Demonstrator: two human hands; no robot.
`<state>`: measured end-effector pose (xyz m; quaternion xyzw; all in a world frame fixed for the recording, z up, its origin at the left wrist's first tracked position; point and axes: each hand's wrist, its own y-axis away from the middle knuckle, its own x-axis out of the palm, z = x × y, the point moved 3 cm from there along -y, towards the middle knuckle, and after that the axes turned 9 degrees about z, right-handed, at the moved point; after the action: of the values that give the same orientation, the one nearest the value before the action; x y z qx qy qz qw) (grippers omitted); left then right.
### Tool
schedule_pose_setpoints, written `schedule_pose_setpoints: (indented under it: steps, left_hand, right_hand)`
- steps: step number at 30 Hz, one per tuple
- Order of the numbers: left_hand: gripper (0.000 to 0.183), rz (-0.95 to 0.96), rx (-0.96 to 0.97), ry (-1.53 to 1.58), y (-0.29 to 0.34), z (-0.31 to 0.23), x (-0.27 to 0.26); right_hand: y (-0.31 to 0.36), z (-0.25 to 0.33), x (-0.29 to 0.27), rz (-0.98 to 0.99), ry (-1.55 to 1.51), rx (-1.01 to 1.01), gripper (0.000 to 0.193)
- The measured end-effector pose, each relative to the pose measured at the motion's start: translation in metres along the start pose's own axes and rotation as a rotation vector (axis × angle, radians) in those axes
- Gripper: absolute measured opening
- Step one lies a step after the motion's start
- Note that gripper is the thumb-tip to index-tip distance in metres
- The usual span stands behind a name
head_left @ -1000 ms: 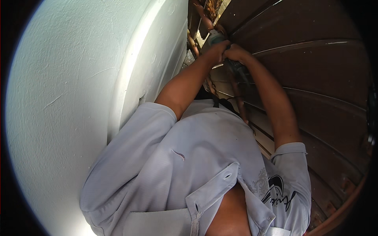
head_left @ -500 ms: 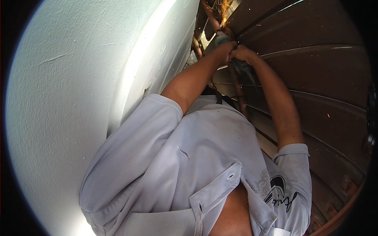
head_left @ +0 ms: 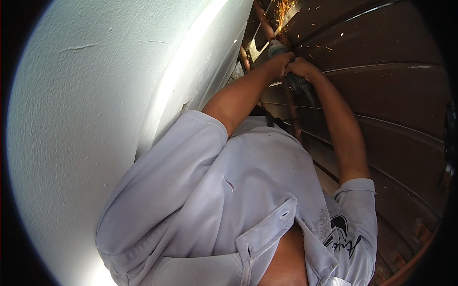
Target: Use an angle grinder to smooth or cut metal components on a large gate frame.
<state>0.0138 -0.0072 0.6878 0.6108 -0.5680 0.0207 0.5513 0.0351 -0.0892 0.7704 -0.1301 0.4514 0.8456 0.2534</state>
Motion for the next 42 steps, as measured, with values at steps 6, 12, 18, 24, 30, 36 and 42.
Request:
schedule_pose_setpoints:
  steps: [6,12,18,24,30,36,42]
  left_hand:
    - [0.026,0.020,0.003,-0.061,-0.020,0.006,-0.014]
    - [0.027,0.041,0.045,-0.062,-0.016,0.008,-0.015]
    - [0.021,0.037,0.022,0.002,0.001,0.003,-0.004]
    - [0.024,0.021,0.032,-0.060,0.004,-0.002,-0.007]
    - [0.026,-0.071,0.024,-0.094,0.005,-0.007,0.002]
    - [0.029,-0.039,0.037,-0.053,-0.010,0.000,-0.011]
    - [0.026,0.054,0.022,-0.022,-0.015,0.001,-0.013]
  right_hand:
    - [0.004,0.008,0.002,0.092,-0.004,0.075,0.065]
    - [0.001,0.001,0.003,0.067,-0.029,0.055,0.058]
    - [0.003,0.007,0.002,0.045,-0.007,0.036,0.056]
    - [0.005,0.014,0.001,0.087,-0.004,-0.026,0.064]
    - [0.003,0.007,-0.005,0.010,0.024,0.004,0.067]
    - [0.012,0.020,-0.001,-0.010,0.059,0.046,0.049]
    - [0.013,0.020,0.000,0.011,0.038,0.067,0.051]
